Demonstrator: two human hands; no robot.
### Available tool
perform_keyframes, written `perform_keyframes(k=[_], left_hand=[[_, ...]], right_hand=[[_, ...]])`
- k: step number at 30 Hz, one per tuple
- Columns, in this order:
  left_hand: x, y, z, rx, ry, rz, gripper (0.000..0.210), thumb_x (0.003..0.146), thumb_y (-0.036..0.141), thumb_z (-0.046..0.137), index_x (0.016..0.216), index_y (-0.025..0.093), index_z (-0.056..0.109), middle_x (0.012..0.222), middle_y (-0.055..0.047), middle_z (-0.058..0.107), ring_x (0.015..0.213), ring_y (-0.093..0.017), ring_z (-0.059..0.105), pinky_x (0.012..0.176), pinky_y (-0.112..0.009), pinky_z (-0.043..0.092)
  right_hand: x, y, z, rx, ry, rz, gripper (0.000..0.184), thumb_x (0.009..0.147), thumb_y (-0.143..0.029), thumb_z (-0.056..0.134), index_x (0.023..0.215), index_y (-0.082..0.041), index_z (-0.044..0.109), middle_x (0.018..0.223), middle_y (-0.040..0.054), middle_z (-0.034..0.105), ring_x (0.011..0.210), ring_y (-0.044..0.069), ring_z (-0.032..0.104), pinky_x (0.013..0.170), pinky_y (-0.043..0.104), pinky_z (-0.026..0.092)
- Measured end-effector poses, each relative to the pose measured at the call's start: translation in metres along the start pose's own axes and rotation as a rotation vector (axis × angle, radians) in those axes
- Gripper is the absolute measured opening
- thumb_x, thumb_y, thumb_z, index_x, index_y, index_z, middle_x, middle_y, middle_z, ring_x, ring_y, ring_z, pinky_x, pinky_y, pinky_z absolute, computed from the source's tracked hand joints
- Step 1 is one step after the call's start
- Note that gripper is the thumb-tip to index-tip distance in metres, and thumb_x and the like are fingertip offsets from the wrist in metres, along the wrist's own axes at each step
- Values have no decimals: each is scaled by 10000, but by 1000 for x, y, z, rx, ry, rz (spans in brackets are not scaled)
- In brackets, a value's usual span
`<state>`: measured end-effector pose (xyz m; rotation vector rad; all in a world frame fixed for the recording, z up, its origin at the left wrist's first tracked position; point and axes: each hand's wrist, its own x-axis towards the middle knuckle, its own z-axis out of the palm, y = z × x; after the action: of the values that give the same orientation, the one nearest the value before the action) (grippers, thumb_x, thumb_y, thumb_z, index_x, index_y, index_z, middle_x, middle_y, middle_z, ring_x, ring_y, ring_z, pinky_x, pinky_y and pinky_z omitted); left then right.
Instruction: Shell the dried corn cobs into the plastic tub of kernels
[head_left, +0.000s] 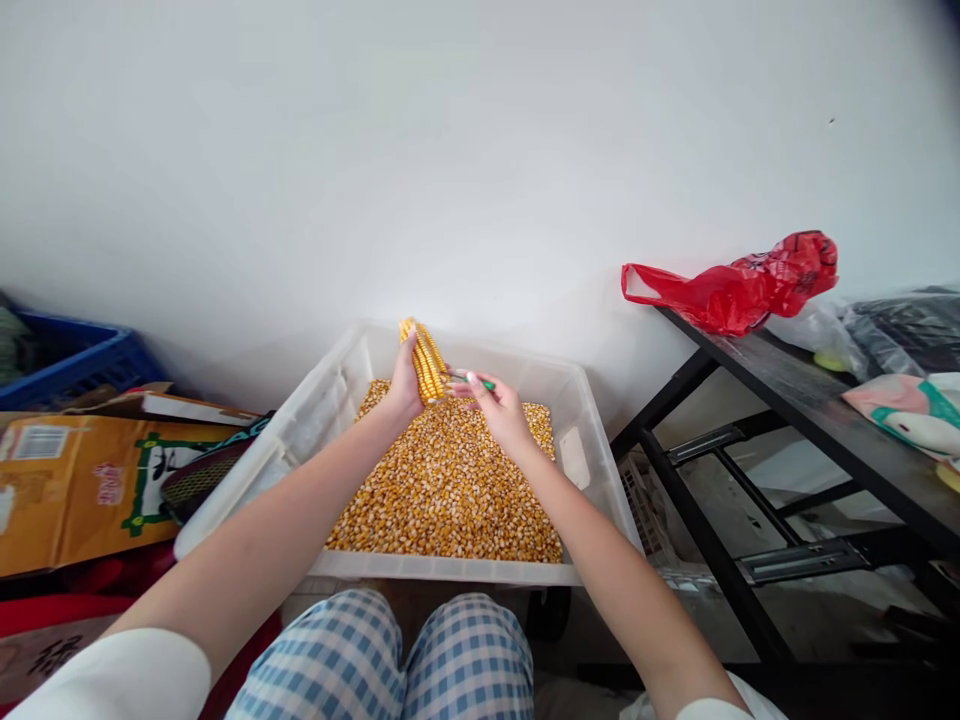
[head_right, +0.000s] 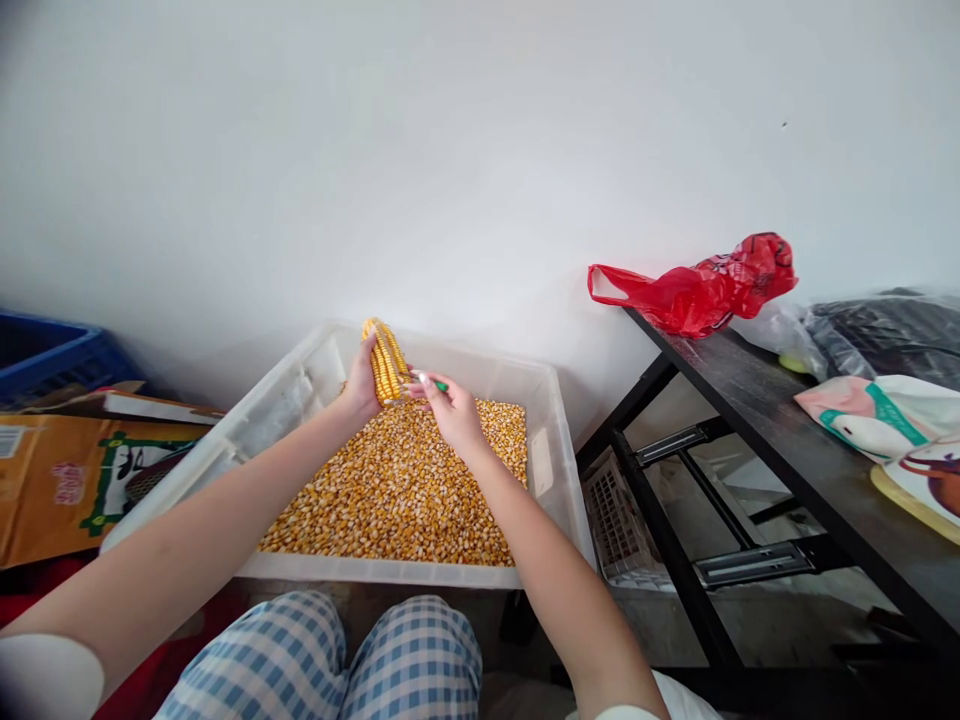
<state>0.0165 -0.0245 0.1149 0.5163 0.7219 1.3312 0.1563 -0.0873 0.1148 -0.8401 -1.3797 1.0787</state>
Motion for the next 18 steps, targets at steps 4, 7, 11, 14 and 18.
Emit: perform_keyframes(k=[4, 7, 11, 14, 18], left_hand=[[3, 3, -3, 20, 14, 72, 517, 723, 645, 434, 904, 171, 536, 571, -43, 585, 528, -199, 608, 480, -292, 487], [8, 8, -9, 10, 64, 141, 478, 733, 629, 427, 855, 176, 521, 551, -31, 582, 499, -176, 600, 459, -258, 474], [11, 12, -14, -32, 69, 190, 464, 753, 616, 413, 846, 170, 505, 550, -24, 585, 489, -171, 606, 457, -251, 476], [9, 10, -11, -15, 10, 135, 508, 740, 631, 426, 874, 149, 513, 567, -38, 600, 505, -181, 615, 468, -267, 487], [-3, 0, 3, 24, -84, 74, 550, 715, 648, 452, 889, 134, 540, 589, -60, 618, 533, -192, 624, 493, -284, 501]], right_hand=[[-4, -2, 4, -60, -61, 30, 334, 803, -440, 478, 982, -188, 602, 831, 43, 691, 750, 127, 643, 632, 230, 489], [-6, -6, 4, -113, -101, 38, 326, 811, -435, 467, 960, -180, 606, 766, 38, 683, 730, 120, 631, 666, 235, 479], [-3, -7, 0, -157, -31, 53, 346, 814, -471, 440, 830, -169, 608, 656, 17, 630, 616, 110, 589, 662, 247, 469], [2, -1, -6, -259, 157, -43, 375, 813, -497, 424, 670, -175, 554, 657, 2, 578, 629, 97, 549, 675, 229, 444], [4, 9, -4, -249, 190, 33, 369, 803, -527, 411, 648, -195, 456, 567, -44, 467, 519, 85, 458, 553, 207, 406]])
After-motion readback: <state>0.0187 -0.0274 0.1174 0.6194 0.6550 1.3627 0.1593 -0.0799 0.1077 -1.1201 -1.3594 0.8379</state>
